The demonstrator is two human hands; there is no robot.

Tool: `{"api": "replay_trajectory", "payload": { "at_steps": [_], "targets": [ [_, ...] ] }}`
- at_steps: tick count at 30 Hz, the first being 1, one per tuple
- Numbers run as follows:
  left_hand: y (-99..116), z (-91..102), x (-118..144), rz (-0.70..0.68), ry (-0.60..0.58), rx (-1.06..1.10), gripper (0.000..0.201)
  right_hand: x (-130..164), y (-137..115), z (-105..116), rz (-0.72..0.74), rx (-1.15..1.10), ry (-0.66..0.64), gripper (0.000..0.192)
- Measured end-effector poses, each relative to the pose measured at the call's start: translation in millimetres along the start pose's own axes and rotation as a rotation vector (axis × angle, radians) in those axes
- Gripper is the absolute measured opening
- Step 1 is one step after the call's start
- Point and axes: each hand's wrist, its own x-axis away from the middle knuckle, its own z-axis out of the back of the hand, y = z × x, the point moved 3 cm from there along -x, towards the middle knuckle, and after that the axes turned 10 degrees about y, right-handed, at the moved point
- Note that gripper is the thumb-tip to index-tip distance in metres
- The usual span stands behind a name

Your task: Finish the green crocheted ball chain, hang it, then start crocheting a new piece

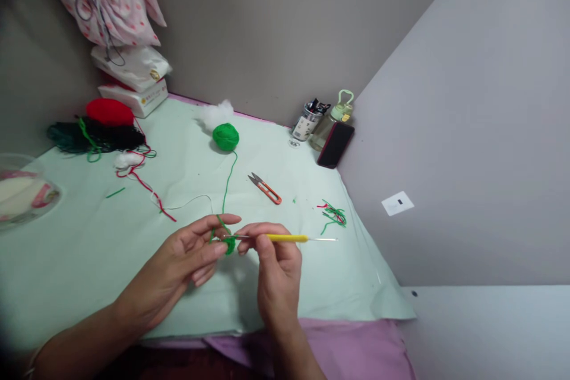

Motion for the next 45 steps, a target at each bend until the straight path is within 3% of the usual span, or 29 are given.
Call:
{"api": "replay_trajectory", "payload": {
  "at_steps": [7, 15, 22, 24, 26, 28, 30, 33, 37, 42, 45],
  "targets": [
    [0, 2.6, 0, -0.031, -0.012, -0.013, 0.033, 0, -8, 1, -0.008, 0.029, -0.068, 0.018],
    [1, 9.4, 0, -0.183, 0.061, -0.255, 0.030, 12, -19, 1, 0.337, 0.345, -0.154, 0.024],
    [2, 8.0, 3, -0.325, 0.184, -0.320, 0.027, 19, -18, -1, 0.657, 0.571, -0.243, 0.029],
    [0, 7.1, 2, -0.276, 0.184, -0.246, 0.033, 24, -15, -2, 0.758, 0.731, -0.234, 0.034],
    [-4, 5.0, 1, -0.117, 0.122, -0.100, 0.046, 28, -13, -3, 0.842, 0.849, -0.220, 0.041],
    [-7, 2.5, 0, 0.066, 0.037, 0.049, 0.053, 29, -14, -3, 0.824, 0.801, -0.178, 0.040],
    [-7, 1.6, 0, 0.166, -0.009, 0.140, 0.049, 25, -16, -1, 0.671, 0.635, -0.098, 0.032],
    [-2, 3.3, -1, 0.120, 0.017, 0.145, 0.043, 15, -17, 0, 0.419, 0.346, 0.013, 0.026],
    [-1, 1.9, 0, 0.016, 0.011, 0.061, 0.048, 8, -14, -6, 0.220, 0.169, -0.034, 0.023],
    [-5, 1.5, 0, -0.071, 0.062, 0.003, 0.044, 17, -9, -5, 0.396, 0.424, -0.076, 0.031],
    [-8, 1.8, -3, 0.024, 0.066, 0.073, 0.047, 25, -8, -3, 0.578, 0.618, -0.112, 0.037]
  ]
}}
